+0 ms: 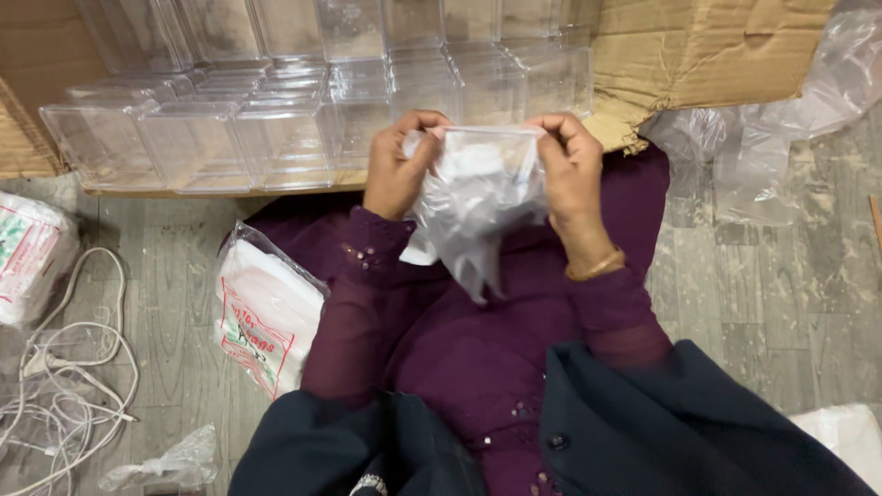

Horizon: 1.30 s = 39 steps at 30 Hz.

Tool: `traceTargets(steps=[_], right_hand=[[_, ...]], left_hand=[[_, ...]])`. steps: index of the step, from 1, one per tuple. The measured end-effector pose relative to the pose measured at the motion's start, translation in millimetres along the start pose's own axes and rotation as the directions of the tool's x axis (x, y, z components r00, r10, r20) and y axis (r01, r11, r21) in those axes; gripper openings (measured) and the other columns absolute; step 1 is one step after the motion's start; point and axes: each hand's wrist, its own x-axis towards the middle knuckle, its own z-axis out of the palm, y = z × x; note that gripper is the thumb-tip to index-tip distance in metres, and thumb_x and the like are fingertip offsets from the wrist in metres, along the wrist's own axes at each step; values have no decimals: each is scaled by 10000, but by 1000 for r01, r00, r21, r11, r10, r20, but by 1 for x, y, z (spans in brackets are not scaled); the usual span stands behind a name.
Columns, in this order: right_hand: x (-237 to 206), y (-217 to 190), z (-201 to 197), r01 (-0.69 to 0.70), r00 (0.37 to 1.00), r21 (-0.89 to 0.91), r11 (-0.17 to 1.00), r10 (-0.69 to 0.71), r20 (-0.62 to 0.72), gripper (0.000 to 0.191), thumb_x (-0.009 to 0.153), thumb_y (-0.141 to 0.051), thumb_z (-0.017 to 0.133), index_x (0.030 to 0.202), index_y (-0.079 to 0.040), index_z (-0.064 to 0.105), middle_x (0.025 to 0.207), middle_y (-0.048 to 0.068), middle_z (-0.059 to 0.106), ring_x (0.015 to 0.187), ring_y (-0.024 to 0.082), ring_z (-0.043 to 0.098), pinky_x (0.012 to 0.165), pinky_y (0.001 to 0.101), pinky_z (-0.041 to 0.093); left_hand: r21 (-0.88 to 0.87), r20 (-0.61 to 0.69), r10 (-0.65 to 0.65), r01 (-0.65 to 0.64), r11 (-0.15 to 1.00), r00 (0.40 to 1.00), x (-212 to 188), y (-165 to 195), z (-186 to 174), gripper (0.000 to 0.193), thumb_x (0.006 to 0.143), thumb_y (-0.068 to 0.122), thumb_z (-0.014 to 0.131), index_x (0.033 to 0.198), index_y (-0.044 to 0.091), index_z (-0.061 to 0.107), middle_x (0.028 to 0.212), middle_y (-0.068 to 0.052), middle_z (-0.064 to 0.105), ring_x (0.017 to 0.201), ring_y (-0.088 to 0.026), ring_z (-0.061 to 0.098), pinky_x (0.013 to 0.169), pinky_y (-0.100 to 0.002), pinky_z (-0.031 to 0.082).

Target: The person sits on the floor in front of a cardboard box of clear plastic boxes. They open a plastic bag, place a plastic box inside it, seal the bag, and set the bagged box aside, repeating this for successive boxes.

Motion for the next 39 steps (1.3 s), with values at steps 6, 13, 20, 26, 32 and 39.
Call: traceTargets(steps=[6, 13, 20, 26, 32, 39], right_hand=[[-11, 31, -15, 228, 968, -361, 904, -173, 179, 287, 873, 29, 671, 1160, 23, 679, 1098, 92, 630, 967, 147, 618, 857, 254, 518], [-34, -7, -25, -560, 785, 432, 707, 285, 551, 506, 1014, -344, 489, 1305, 55, 605, 1218, 182, 692, 1080, 223, 696, 952, 346, 578], [-71, 8, -118, -346, 919, 381, 857, 228, 322, 504, 1110, -431, 516, 1401, -21, 478, 1215, 166, 675, 1107, 256, 667, 986, 415, 548], [-27, 43, -316, 60, 836, 645, 762, 314, -450, 475, 1127, -446, 561, 1350, -26, 548, 1250, 147, 667, 1173, 284, 659, 1053, 443, 547], [31, 39, -347, 116, 776, 600, 792, 305, -552, 496, 992, -402, 669, 1333, -60, 553, 1280, 162, 648, 1232, 309, 647, 1092, 460, 551], [1, -15, -172, 31, 999, 328, 944, -26, -18, 392, 982, -286, 663, 1264, -18, 612, 1192, 108, 703, 1132, 209, 692, 1015, 352, 579]], left_hand=[[405, -64, -49, 71, 911, 997, -12, -10, 17, 137, 980, 106, 607, 1042, 27, 701, 864, -114, 742, 685, -189, 691, 652, -336, 542], [396, 77, 88, -111, 911, 993, 1, 3, 57, 183, 1026, 221, 626, 1065, 56, 693, 954, -125, 760, 819, -256, 752, 730, -369, 575], [188, 338, -72, 7, 982, 938, 5, 6, 104, 204, 1011, 217, 671, 1064, 31, 734, 837, -60, 746, 717, -126, 694, 723, -312, 561], [-115, 457, -76, 143, 983, 886, 0, 1, 102, 234, 1033, 177, 634, 1146, -13, 711, 921, -20, 723, 806, -70, 688, 813, -262, 557], [-100, 518, -80, 153, 983, 852, -2, 15, 103, 271, 1036, 190, 645, 1234, 11, 697, 882, 0, 715, 856, -51, 654, 864, -248, 526], [-217, 529, -49, 191, 957, 847, -5, 24, 94, 331, 1050, 223, 650, 1290, -5, 670, 900, -7, 720, 905, -75, 650, 911, -262, 511]])
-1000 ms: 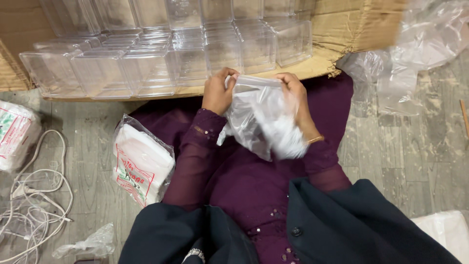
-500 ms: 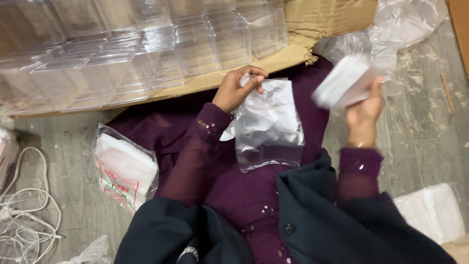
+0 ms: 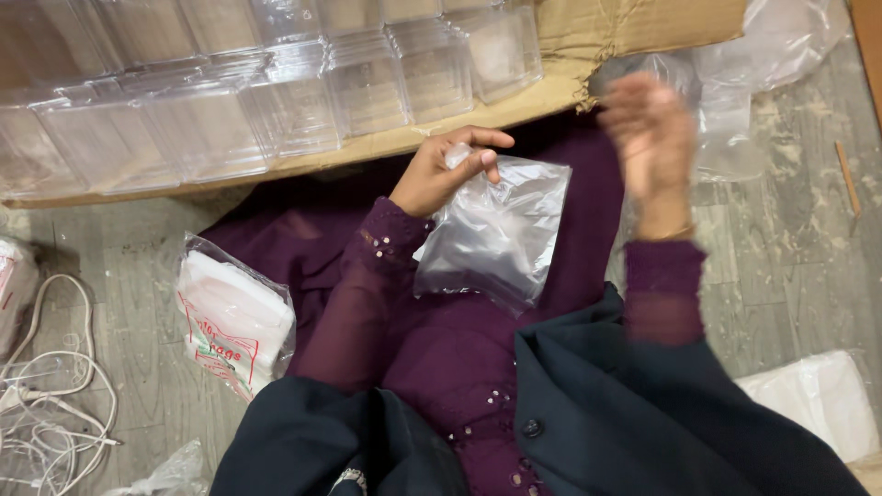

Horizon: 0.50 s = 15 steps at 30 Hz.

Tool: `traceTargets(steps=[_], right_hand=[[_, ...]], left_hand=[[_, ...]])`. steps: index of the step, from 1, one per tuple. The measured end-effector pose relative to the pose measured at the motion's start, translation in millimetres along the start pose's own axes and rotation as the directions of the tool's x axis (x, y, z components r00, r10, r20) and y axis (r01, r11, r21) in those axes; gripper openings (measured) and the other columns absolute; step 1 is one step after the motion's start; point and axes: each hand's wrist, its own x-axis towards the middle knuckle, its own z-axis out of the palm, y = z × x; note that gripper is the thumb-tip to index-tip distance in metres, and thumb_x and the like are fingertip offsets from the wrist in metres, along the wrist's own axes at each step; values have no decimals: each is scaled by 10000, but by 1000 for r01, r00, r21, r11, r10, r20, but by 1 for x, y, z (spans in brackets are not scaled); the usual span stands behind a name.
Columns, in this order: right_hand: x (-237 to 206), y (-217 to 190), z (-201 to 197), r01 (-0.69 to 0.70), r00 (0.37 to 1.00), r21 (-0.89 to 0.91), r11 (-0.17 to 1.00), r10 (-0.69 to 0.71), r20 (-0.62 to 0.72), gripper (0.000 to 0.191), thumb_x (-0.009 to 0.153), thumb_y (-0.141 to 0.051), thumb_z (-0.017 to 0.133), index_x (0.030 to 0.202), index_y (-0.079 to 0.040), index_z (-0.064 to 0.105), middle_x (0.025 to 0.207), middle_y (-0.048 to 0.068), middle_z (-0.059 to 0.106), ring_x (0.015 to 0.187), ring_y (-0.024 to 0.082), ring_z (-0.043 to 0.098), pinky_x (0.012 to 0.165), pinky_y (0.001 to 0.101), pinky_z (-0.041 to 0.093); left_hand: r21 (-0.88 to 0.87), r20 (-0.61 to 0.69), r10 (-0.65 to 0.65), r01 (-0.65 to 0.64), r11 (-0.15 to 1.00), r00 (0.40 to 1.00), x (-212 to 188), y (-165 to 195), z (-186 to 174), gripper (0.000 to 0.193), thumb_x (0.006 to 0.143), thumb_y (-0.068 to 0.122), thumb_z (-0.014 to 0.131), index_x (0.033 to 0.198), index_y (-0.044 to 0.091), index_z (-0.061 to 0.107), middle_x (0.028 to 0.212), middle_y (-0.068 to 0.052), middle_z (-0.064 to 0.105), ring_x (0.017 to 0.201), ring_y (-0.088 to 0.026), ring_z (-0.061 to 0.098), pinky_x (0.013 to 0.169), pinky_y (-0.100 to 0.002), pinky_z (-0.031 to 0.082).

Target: The person sits on the floor in front of a cardboard box of clear plastic boxes. They open a plastic bag, place a plastic box inside it, seal the bag, and set the bagged box aside, repeating this for successive boxes.

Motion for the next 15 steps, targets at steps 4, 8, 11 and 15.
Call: traceTargets(steps=[4, 8, 11, 15], right_hand=[[-29, 7, 97, -167, 921, -301, 939, 257, 292, 269, 960, -173, 704, 1163, -1, 666, 1089, 20, 720, 1025, 99, 673, 933, 253, 548], [-32, 12, 131, -90, 952, -496, 864, 221, 212, 161, 959, -81, 758, 1081, 22, 732, 982, 10, 724, 895, 77, 627, 813, 241, 512], [-33, 12, 134, -33, 965, -566, 823, 174, 196, 178, 1013, -119, 700, 1119, 15, 746, 981, 2, 739, 887, 52, 631, 813, 226, 515], [-35, 13, 141, 21, 965, -806, 591, 198, 170, 269, 1079, -184, 621, 1232, -15, 763, 898, 32, 751, 821, 53, 607, 749, 240, 504]], left_hand=[[-32, -22, 58, -58, 998, 998, -5, 4, -6, 346, 1057, 220, 660, 1318, -7, 653, 992, -28, 734, 1003, -99, 664, 979, -273, 517], [-26, -109, 110, -114, 993, 988, -18, 6, -20, 421, 973, 149, 719, 1345, 5, 587, 1202, -55, 708, 1144, -114, 646, 1034, -284, 503], [31, -185, 72, -68, 997, 980, -23, -4, -29, 362, 981, 143, 717, 1309, 1, 655, 1222, -90, 725, 1142, -132, 669, 1025, -284, 518], [-14, -302, 96, -105, 994, 949, -24, -20, -35, 172, 1001, 129, 751, 1080, -15, 696, 1196, -122, 747, 1083, -138, 673, 979, -287, 536]])
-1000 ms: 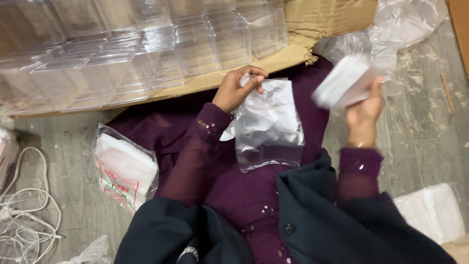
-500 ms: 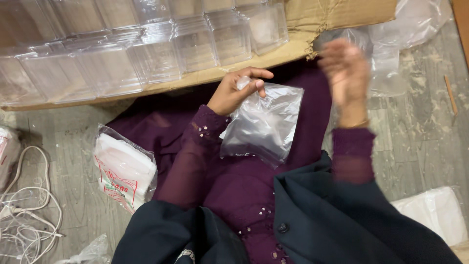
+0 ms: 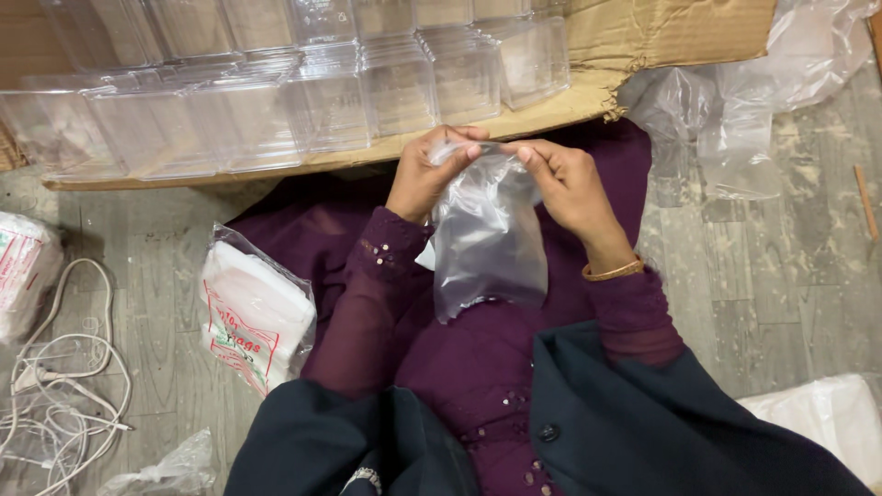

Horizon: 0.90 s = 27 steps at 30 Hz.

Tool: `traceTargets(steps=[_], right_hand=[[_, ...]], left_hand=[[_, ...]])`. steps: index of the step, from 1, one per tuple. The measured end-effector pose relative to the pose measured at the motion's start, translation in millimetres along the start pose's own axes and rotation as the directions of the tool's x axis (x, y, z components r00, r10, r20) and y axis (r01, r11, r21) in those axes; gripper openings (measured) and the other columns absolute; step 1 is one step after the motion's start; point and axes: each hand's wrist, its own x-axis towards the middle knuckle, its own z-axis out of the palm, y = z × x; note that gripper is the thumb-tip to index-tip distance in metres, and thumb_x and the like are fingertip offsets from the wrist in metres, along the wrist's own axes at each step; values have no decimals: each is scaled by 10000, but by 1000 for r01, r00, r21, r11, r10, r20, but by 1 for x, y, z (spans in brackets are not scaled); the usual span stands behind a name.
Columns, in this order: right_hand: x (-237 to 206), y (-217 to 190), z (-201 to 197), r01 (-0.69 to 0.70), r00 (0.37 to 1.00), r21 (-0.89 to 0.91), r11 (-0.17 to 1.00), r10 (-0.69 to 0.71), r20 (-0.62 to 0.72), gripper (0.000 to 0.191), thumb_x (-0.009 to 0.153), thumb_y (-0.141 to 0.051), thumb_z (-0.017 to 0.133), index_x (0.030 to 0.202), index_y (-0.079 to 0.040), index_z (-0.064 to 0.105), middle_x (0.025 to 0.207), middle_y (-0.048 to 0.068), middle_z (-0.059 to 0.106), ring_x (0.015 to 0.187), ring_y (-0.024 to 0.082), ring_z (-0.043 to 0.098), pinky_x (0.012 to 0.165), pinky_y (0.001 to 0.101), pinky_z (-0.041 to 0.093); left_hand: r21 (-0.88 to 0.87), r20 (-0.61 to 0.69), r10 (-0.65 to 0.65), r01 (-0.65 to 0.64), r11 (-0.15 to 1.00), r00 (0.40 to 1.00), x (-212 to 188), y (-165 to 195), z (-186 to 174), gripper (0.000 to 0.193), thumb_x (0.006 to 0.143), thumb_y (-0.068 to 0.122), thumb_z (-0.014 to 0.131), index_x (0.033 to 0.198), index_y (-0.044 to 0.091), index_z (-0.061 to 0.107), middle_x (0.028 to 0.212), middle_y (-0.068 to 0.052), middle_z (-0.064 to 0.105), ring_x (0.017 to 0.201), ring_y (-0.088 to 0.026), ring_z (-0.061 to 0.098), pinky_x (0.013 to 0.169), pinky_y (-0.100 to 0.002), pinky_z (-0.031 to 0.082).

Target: The person sits on the floor in front of a cardboard box of clear plastic boxes. They open a plastic bag, place a plastic box inside it, seal the bag, and set the bagged box aside, repeating this for successive boxes.

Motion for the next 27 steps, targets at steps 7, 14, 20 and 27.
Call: traceTargets(steps=[7, 14, 20, 27], right_hand=[[21, -6, 32, 30, 999, 596, 802, -41, 5, 241, 1012, -182, 658, 1113, 27, 722, 963, 2, 666, 838, 69, 562, 764, 224, 443], [50, -25, 82, -236, 874, 914, 330, -339, 348, 327, 1047, -308, 696, 880, -29, 731, 807, 42, 661, 788, 103, 601, 774, 250, 509], [118, -89, 132, 38, 861, 818, 574, -434, 265, 321, 982, 8, 688, 1296, -58, 687, 1139, 61, 584, 941, 187, 614, 870, 381, 553], [143, -111, 209, 646, 756, -195, 738, -654, 28, 459, 907, 117, 600, 1320, -64, 686, 1172, 110, 630, 1042, 271, 680, 937, 386, 567]], left_hand=[[-212, -4, -106, 103, 972, 994, -23, 13, -20, 177, 1015, 184, 717, 1017, 45, 607, 968, -17, 641, 893, -88, 592, 816, -256, 487], [-55, -71, 13, -16, 998, 997, -69, 54, -117, 378, 1064, 423, 596, 1016, 48, 588, 986, -30, 682, 927, -104, 612, 873, -264, 497], [542, -431, 204, 71, 837, 879, -85, 98, -189, 246, 1087, 137, 750, 974, 25, 563, 878, -58, 590, 765, -195, 506, 717, -335, 406], [978, -207, 593, 183, 101, 779, -63, 137, -184, 382, 856, -53, 590, 1202, 78, 686, 997, -187, 711, 853, -397, 686, 711, -449, 511]])
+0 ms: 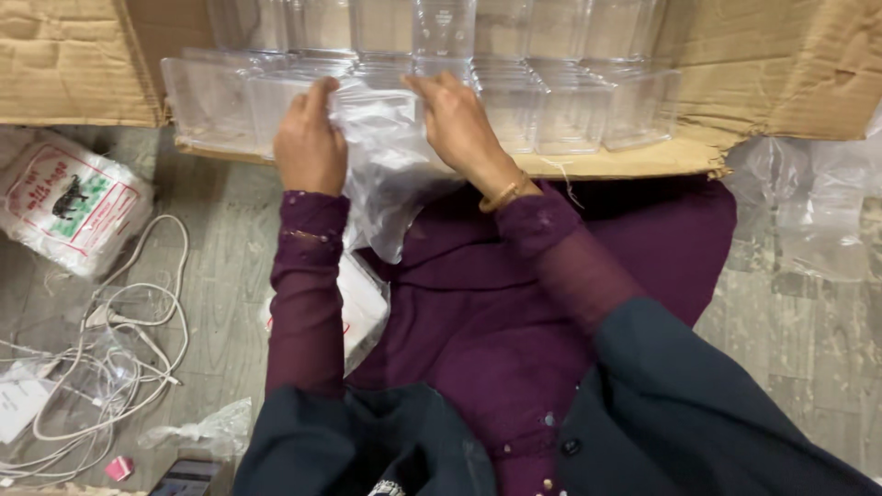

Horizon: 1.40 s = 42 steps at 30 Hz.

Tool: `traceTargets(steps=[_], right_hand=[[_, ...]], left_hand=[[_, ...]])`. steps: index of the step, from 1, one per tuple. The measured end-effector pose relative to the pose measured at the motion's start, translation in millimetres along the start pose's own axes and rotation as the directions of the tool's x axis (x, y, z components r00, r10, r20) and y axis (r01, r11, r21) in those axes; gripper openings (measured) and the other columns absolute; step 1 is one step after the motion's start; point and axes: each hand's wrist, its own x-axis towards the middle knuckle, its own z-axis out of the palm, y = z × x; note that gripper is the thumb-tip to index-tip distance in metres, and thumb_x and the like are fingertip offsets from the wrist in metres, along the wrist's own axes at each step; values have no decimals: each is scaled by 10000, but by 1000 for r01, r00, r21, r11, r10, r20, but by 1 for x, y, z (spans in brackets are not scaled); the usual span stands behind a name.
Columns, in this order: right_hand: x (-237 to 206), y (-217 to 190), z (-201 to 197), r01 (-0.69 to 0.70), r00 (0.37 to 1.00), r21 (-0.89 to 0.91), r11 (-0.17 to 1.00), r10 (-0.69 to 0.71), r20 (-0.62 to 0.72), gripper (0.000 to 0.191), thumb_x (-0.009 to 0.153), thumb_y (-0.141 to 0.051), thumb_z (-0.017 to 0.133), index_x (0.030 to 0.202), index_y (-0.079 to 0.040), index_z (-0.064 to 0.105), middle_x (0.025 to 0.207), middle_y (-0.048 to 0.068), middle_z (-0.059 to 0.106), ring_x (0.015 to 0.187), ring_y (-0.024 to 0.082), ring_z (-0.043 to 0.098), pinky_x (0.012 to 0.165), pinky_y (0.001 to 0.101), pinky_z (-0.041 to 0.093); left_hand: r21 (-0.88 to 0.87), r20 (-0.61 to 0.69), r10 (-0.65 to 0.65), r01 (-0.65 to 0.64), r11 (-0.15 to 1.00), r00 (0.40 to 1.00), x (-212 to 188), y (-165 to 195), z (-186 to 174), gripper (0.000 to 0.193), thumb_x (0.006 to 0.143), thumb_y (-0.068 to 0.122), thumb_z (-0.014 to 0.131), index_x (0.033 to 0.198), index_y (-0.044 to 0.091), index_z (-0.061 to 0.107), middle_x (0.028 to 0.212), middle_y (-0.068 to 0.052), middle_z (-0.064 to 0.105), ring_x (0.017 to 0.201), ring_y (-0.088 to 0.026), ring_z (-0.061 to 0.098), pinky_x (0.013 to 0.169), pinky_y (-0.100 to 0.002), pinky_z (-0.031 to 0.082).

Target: The person sits on the floor in front of a cardboard box of clear plastic boxes. They open a plastic bag, place a plastic box inside it, seal the bag, and set the bagged box aside, repeating this for successive boxes.

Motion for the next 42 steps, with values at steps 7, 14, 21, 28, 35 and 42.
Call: traceTargets(steps=[7, 14, 21, 28, 35, 42], right_hand=[[-60, 15, -27, -298, 936, 291, 909, 339, -100, 234, 975, 51, 605, 1138, -68, 722, 1068, 133, 655, 913, 196, 653, 795, 300, 535], [-73, 55, -9, -575, 815, 245, 781, 519, 259, 163, 1035, -147, 616, 1097, -34, 715, 925, 51, 686, 787, 141, 628, 750, 270, 517], [-71, 5, -37, -664, 747, 742, 92, 28, 664, 437, 1020, -405, 559, 1140, -15, 715, 1122, 90, 734, 1022, 183, 695, 924, 330, 569], [-176, 76, -130, -349, 902, 920, 178, 330, 278, 445, 993, -141, 655, 1418, -34, 580, 1260, 64, 639, 1039, 175, 633, 827, 295, 520], [-338, 205, -295, -214, 261, 689, 693, 720, -643, 754, 1017, -586, 448, 1518, -23, 471, 1466, 134, 569, 1347, 292, 556, 1170, 496, 437], [-336, 231, -282, -149, 176, 923, 354, 928, -328, 613, 1056, -485, 470, 1509, -85, 366, 1569, 143, 421, 1425, 310, 420, 1176, 516, 363]], left_hand=[[-645, 356, -261, 438, 626, 897, -32, 11, 12, 161, 1019, 64, 597, 1152, 66, 689, 970, -193, 704, 711, -353, 606, 638, -408, 513], [-411, 255, -320, 401, 819, 913, -69, 7, 55, 116, 940, 126, 683, 1020, 43, 683, 825, -189, 705, 721, -231, 703, 689, -386, 550], [-509, 278, -127, 258, 821, 952, -22, 38, 66, 170, 1015, 225, 675, 1035, 59, 703, 870, -132, 739, 703, -210, 652, 640, -343, 505], [-674, 598, 7, 498, 545, 802, -32, 36, 22, 232, 1031, 201, 657, 1163, 23, 726, 810, -26, 723, 763, -71, 686, 733, -243, 537], [-731, 639, 103, 559, 392, 762, -36, 39, 13, 272, 1062, 200, 637, 1249, 11, 698, 836, 2, 710, 814, -46, 646, 790, -223, 501], [-769, 619, 212, 529, 359, 756, -29, 63, 25, 339, 1089, 254, 605, 1311, 8, 675, 888, 3, 734, 878, -49, 639, 892, -245, 491]])
